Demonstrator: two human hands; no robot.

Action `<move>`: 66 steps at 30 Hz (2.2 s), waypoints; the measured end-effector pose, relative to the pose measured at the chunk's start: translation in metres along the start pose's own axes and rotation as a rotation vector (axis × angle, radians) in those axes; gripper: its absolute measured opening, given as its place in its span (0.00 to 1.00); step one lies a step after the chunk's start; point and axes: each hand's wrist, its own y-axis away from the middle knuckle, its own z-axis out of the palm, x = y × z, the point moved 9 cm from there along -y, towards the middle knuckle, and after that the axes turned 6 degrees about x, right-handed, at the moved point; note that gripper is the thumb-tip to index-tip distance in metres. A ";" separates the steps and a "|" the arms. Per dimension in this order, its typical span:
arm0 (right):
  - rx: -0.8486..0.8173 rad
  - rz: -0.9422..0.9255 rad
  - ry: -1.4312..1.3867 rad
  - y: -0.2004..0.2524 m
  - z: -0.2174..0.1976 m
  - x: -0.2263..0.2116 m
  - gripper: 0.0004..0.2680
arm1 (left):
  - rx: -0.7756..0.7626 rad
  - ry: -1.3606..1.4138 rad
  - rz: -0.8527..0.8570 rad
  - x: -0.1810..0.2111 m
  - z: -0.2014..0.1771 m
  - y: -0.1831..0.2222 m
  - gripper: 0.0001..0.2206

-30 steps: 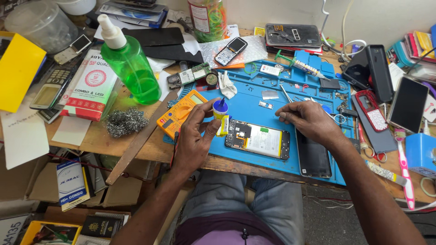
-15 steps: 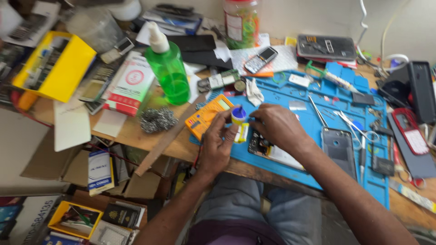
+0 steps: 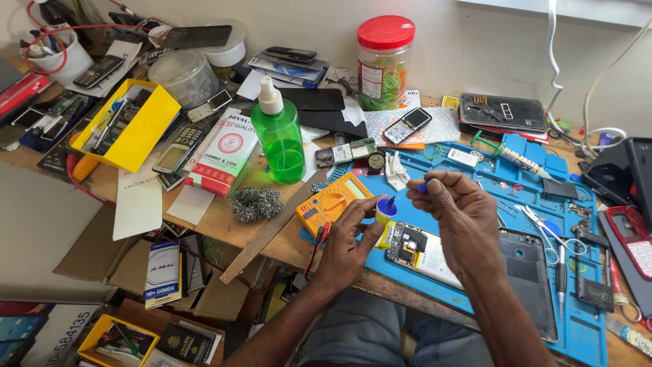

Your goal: The person reassembles a smartphone by applying adhesive to the frame, attaching the screen assembly, and inserting a SIM card. They then power on the device to verify functionality.

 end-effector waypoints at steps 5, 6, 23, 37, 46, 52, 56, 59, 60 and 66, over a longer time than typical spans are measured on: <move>0.047 -0.022 -0.047 0.014 0.019 -0.008 0.07 | -0.006 -0.011 0.023 0.003 0.000 0.000 0.22; 0.048 -0.027 -0.015 0.015 0.021 -0.010 0.07 | -0.007 -0.010 0.031 0.004 0.001 0.000 0.21; 0.028 -0.080 0.245 0.020 0.032 -0.025 0.07 | -0.017 -0.036 0.056 0.003 0.004 -0.001 0.21; 0.035 -0.070 0.275 0.020 0.029 -0.023 0.07 | -0.032 -0.053 0.046 0.004 0.005 -0.001 0.21; 0.007 -0.059 0.364 0.018 0.025 -0.027 0.07 | -0.033 -0.073 0.062 0.001 0.006 0.000 0.21; -0.105 -0.107 0.379 0.017 0.031 -0.035 0.07 | -0.036 -0.063 0.074 0.005 0.007 -0.001 0.22; -0.154 -0.185 0.552 0.024 0.035 -0.044 0.07 | -0.033 -0.073 0.081 0.009 0.006 0.000 0.22; -0.119 -0.175 0.546 0.023 0.030 -0.043 0.06 | -0.027 -0.068 0.093 0.010 0.006 0.000 0.22; -0.094 -0.135 0.443 0.021 0.027 -0.039 0.07 | -0.024 -0.066 0.101 0.011 0.006 0.000 0.22; -0.016 -0.096 0.292 0.022 0.020 -0.029 0.06 | -0.037 -0.073 0.109 0.011 0.007 0.000 0.21</move>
